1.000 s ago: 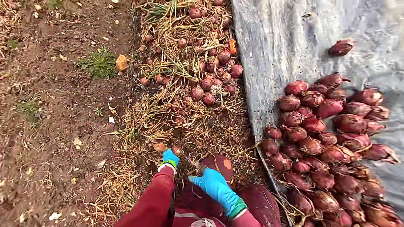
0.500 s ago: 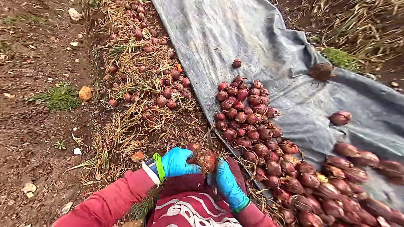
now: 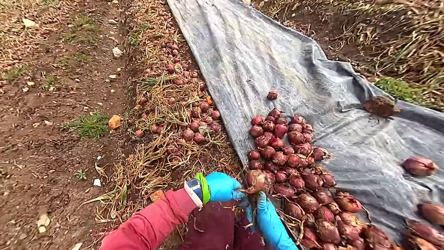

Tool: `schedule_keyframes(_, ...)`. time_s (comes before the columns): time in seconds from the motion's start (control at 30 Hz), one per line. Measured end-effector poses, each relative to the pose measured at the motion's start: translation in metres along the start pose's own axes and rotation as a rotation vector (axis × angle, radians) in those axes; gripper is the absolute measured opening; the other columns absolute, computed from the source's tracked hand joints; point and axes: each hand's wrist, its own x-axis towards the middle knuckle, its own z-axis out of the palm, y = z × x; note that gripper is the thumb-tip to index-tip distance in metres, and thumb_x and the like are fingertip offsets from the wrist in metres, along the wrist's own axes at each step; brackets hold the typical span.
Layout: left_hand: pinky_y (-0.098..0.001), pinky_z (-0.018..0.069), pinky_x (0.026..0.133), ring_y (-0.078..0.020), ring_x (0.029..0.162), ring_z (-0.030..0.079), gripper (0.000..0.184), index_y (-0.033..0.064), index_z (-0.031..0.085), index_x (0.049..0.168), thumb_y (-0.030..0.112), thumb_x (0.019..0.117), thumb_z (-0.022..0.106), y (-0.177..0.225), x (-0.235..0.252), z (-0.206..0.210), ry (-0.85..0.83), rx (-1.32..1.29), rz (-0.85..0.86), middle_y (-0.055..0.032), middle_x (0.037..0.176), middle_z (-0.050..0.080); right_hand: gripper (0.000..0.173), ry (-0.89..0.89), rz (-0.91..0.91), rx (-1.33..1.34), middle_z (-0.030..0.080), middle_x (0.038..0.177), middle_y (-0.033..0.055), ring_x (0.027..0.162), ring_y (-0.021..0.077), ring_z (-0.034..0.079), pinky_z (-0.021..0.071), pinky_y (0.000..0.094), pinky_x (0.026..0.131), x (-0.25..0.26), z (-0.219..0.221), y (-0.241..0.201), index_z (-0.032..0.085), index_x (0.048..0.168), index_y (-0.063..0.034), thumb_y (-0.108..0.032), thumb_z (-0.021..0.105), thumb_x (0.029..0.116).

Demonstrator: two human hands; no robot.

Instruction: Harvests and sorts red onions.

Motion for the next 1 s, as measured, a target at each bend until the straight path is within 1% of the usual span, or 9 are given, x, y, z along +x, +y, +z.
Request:
schedule_keyframes(0.17,-0.0645,0.0529,0.097,-0.0341,0.11,0.071,0.045,0.0171,0.073,0.121,0.052,0.1049,0.051,-0.201,0.098,-0.07,0.671,-0.314,-0.62,-0.0129,0.112,0.075,0.087,0.427,0.232,0.342,0.056,0.055,0.0065,0.041,0.0204,0.056,0.0513,0.0396,0.038,0.05,-0.046,0.028,0.061,0.099,-0.0052,-0.067,0.0,0.1019)
schedule_keyframes(0.27,-0.0653,0.05,0.102,-0.0345,0.118,0.068,0.036,0.0195,0.073,0.122,0.042,0.1051,0.052,-0.303,0.144,-0.079,0.704,-0.299,-0.735,-0.0127,0.119,0.074,0.084,0.416,0.384,0.245,0.061,0.06,0.006,0.046,0.0203,0.059,0.0546,0.0406,0.043,0.054,-0.062,0.048,0.063,0.109,-0.0037,-0.059,0.0,0.106)
schedule_keyframes(0.37,-0.0656,0.0499,0.103,-0.0355,0.122,0.066,0.035,0.0227,0.069,0.132,0.029,0.0988,0.062,-0.355,0.179,-0.069,0.572,-0.268,-0.711,-0.0129,0.127,0.072,0.079,0.37,0.523,0.197,0.063,0.063,0.0091,0.048,0.0232,0.061,0.0556,0.0425,0.046,0.058,-0.059,0.068,0.064,0.105,-0.0011,-0.056,0.008,0.1087)
schedule_keyframes(0.53,-0.0686,0.0497,0.101,-0.043,0.122,0.063,0.084,0.018,0.061,0.141,0.029,0.0647,0.093,-0.367,0.175,-0.073,0.26,-0.002,-0.715,-0.0189,0.131,0.067,0.086,0.308,0.64,0.203,0.06,0.059,0.0095,0.045,0.0215,0.058,0.0537,0.0398,0.043,0.09,-0.033,0.079,0.066,0.104,-0.0013,-0.062,0.005,0.1061)
schedule_keyframes(0.6,-0.0666,0.0549,0.09,-0.0414,0.11,0.068,0.069,0.0067,0.065,0.127,0.027,0.0665,0.092,-0.365,0.162,-0.077,0.117,0.101,-0.734,-0.021,0.118,0.07,0.086,0.283,0.616,0.217,0.06,0.059,0.0106,0.045,0.0224,0.058,0.0537,0.0402,0.043,0.105,-0.024,0.08,0.067,0.106,-0.0011,-0.061,0.004,0.1064)
schedule_keyframes(0.7,-0.0679,0.0562,0.084,-0.0413,0.102,0.071,0.052,0.0062,0.069,0.117,0.032,0.0753,0.087,-0.339,0.134,-0.082,0.037,0.138,-0.799,-0.0202,0.109,0.072,0.088,0.264,0.573,0.252,0.059,0.058,0.012,0.044,0.0239,0.058,0.054,0.0413,0.042,0.122,-0.012,0.07,0.066,0.107,0.0001,-0.061,0.003,0.106)
schedule_keyframes(0.77,-0.0676,0.0548,0.091,-0.0384,0.108,0.07,0.066,0.0129,0.068,0.127,0.047,0.0738,0.089,-0.303,0.115,-0.088,0.122,0.039,-0.756,-0.0162,0.113,0.074,0.087,0.201,0.565,0.266,0.058,0.057,0.0117,0.043,0.0243,0.057,0.0529,0.0412,0.04,0.138,0.001,0.059,0.064,0.102,-0.0011,-0.062,0.002,0.1051)
schedule_keyframes(0.87,-0.0619,0.0572,0.088,-0.0334,0.098,0.072,0.064,0.0119,0.071,0.114,0.058,0.0731,0.089,-0.2,0.076,-0.09,0.25,-0.079,-0.597,-0.0119,0.1,0.075,0.083,-0.031,0.433,0.274,0.059,0.06,0.0088,0.045,0.0212,0.057,0.0532,0.0377,0.044,0.15,0.025,0.039,0.066,0.11,-0.0024,-0.065,0.012,0.1049)
schedule_keyframes(1.0,-0.0568,0.0576,0.088,-0.0286,0.097,0.071,0.077,0.0103,0.07,0.11,0.078,0.0735,0.075,-0.096,0.03,-0.061,0.06,-0.101,-0.363,-0.0098,0.098,0.073,0.09,-0.086,0.061,0.221,0.062,0.063,0.0033,0.047,0.0163,0.059,0.0541,0.0324,0.045,0.13,0.037,-0.009,0.064,0.09,-0.0078,-0.094,0.041,0.0779)
